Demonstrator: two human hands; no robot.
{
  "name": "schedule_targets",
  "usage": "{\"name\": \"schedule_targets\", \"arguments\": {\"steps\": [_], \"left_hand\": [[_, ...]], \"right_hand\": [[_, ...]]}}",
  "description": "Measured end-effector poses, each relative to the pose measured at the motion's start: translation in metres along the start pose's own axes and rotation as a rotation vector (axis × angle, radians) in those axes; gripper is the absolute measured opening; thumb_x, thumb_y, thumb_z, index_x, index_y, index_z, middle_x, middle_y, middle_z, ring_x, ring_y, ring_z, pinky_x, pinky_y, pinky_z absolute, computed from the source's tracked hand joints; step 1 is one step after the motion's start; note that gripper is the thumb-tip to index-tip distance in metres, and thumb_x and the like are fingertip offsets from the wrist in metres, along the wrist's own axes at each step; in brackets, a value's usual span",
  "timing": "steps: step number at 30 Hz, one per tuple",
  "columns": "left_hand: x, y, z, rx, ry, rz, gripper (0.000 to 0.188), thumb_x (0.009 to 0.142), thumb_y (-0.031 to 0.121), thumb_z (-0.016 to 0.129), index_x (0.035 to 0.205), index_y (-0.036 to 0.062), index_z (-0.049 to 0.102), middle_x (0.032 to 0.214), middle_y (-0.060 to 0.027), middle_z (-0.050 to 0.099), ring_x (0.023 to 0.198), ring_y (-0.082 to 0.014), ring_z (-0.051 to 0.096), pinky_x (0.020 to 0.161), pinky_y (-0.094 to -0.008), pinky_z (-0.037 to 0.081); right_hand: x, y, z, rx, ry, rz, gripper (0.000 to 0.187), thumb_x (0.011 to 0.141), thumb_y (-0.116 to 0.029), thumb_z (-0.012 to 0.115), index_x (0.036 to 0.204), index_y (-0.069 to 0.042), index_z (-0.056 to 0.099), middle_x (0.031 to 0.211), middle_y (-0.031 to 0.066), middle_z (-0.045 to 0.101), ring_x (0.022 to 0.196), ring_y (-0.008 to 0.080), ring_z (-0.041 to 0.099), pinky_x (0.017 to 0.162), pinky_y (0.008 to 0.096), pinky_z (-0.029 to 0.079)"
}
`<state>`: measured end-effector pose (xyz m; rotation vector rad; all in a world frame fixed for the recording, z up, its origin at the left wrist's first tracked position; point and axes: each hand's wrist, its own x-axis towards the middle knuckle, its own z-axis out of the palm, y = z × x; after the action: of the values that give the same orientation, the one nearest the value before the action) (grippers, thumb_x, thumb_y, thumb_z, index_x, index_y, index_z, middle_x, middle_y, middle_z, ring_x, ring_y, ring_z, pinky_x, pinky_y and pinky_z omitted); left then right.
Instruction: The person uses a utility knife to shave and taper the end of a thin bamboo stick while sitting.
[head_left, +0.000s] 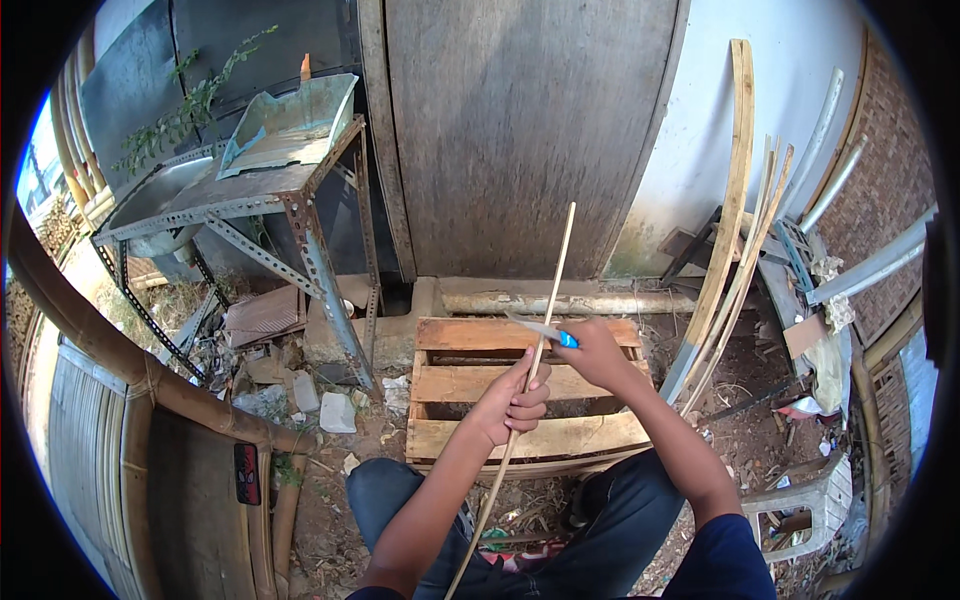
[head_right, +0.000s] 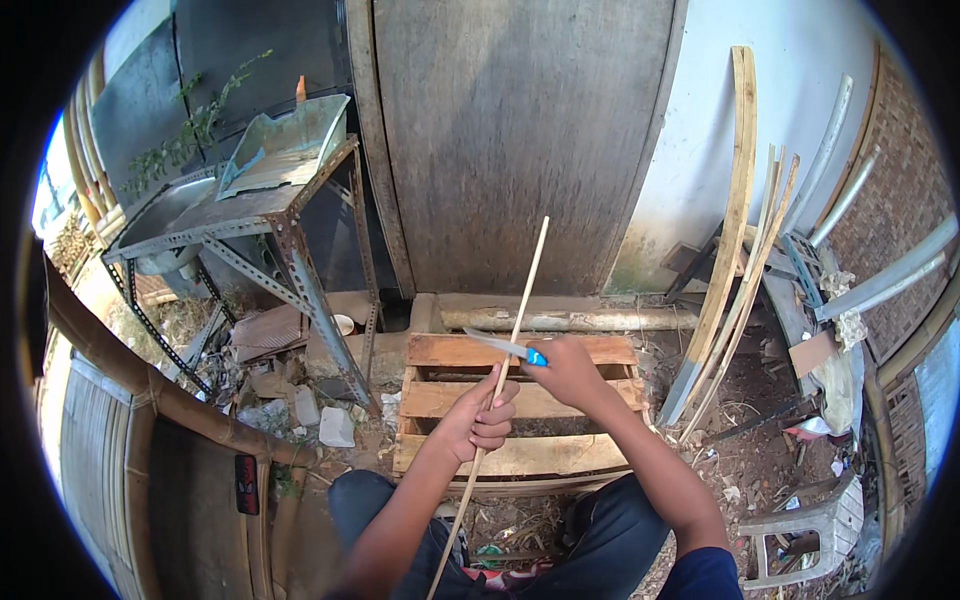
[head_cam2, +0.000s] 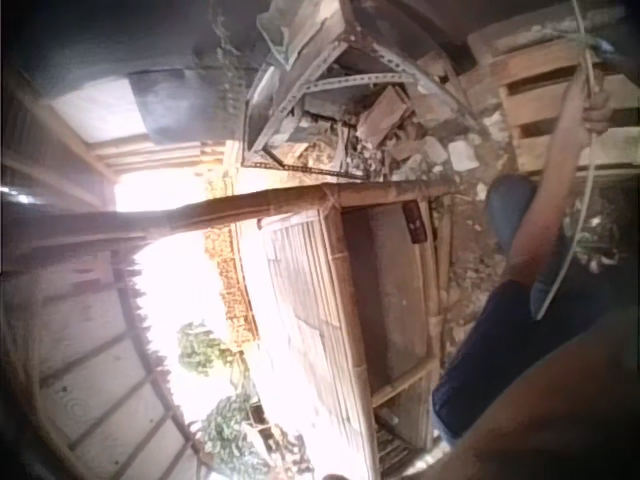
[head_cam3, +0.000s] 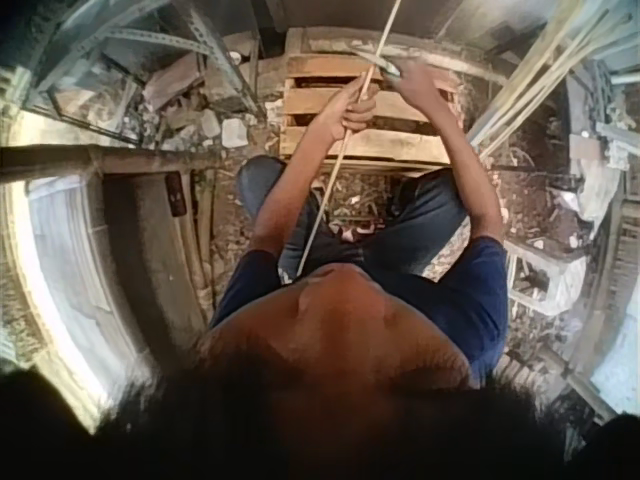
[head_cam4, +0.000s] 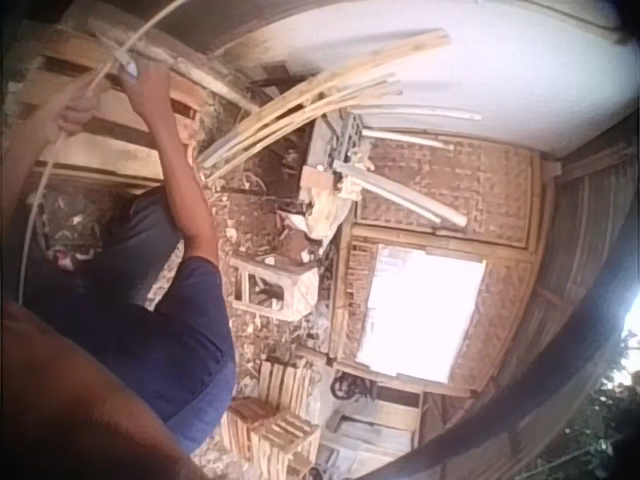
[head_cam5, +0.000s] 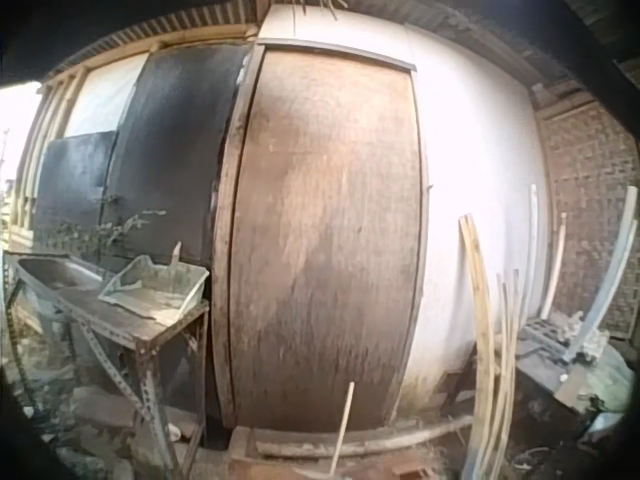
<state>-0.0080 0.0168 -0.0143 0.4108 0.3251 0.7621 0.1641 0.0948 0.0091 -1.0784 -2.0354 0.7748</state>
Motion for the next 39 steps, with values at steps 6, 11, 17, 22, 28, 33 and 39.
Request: {"name": "schedule_targets", "arguments": {"steps": [6,11,17,22,28,33,39], "left_hand": [[0.001,-0.018,0.015,0.208,0.162,-0.049,0.056,0.094,0.061,0.027,0.065,0.0139,0.035,0.047,0.0071,0.017,0.036,-0.0029,0.012,0.03,-0.0191,0.009],[0.008,-0.039,0.036,0.212,0.141,-0.129,0.053,0.095,0.057,0.028,0.069,0.0119,0.036,0.048,0.0066,0.02,0.036,-0.0027,0.016,0.029,-0.0184,0.013],[-0.004,-0.002,0.017,0.234,0.318,0.066,0.05,0.095,0.055,0.034,0.075,0.0098,0.04,0.05,0.0059,0.023,0.035,-0.0027,0.02,0.029,-0.0176,0.017],[-0.004,0.002,0.015,0.269,0.392,0.146,0.045,0.095,0.05,0.041,0.077,0.0089,0.041,0.051,0.0056,0.025,0.036,-0.0031,0.022,0.031,-0.0187,0.016],[-0.003,0.0,0.019,0.341,0.405,0.165,0.037,0.095,0.042,0.046,0.078,0.0093,0.042,0.053,0.0051,0.028,0.037,-0.003,0.023,0.032,-0.0192,0.017],[-0.002,0.001,0.016,0.325,0.398,0.167,0.035,0.095,0.041,0.046,0.08,0.0096,0.042,0.053,0.0049,0.03,0.037,-0.0029,0.025,0.032,-0.0187,0.019],[-0.003,-0.001,0.015,0.356,0.423,0.174,0.034,0.095,0.041,0.047,0.08,0.0097,0.043,0.053,0.0047,0.03,0.038,-0.0028,0.025,0.033,-0.0183,0.02]], "right_hand": [[0.01,0.009,-0.007,-0.32,0.179,-0.123,0.024,0.075,-0.013,0.052,0.061,0.006,0.054,0.058,0.0279,0.051,0.059,0.0457,0.053,0.056,0.0492,0.04],[0.029,0.088,-0.074,0.014,0.408,0.139,0.036,0.083,-0.019,0.056,0.054,-0.001,0.044,0.044,0.0109,0.04,0.037,0.0228,0.037,0.04,0.0354,0.029],[0.011,0.061,-0.043,1.022,0.126,0.384,0.04,0.087,-0.018,0.057,0.057,-0.015,0.03,0.046,-0.0055,0.025,0.037,0.0058,0.022,0.037,0.0252,0.014],[0.001,0.038,-0.031,0.981,0.058,0.297,0.041,0.089,-0.022,0.057,0.059,-0.014,0.03,0.048,-0.0052,0.026,0.037,0.0064,0.022,0.038,0.0249,0.015],[0.001,0.015,-0.017,0.831,0.057,0.273,0.021,0.083,-0.012,0.062,0.066,-0.01,0.05,0.054,-0.0063,0.036,0.043,0.0027,0.028,0.04,0.0223,0.019],[-0.002,0.029,-0.018,0.665,0.037,0.233,0.01,0.077,-0.003,0.058,0.068,-0.009,0.056,0.062,-0.0042,0.047,0.05,0.0029,0.036,0.045,0.0202,0.026],[-0.002,0.032,-0.012,0.596,0.044,0.319,0.015,0.076,0.003,0.054,0.064,-0.005,0.053,0.064,-0.0009,0.052,0.079,0.0128,0.06,0.065,0.0221,0.042]]}}
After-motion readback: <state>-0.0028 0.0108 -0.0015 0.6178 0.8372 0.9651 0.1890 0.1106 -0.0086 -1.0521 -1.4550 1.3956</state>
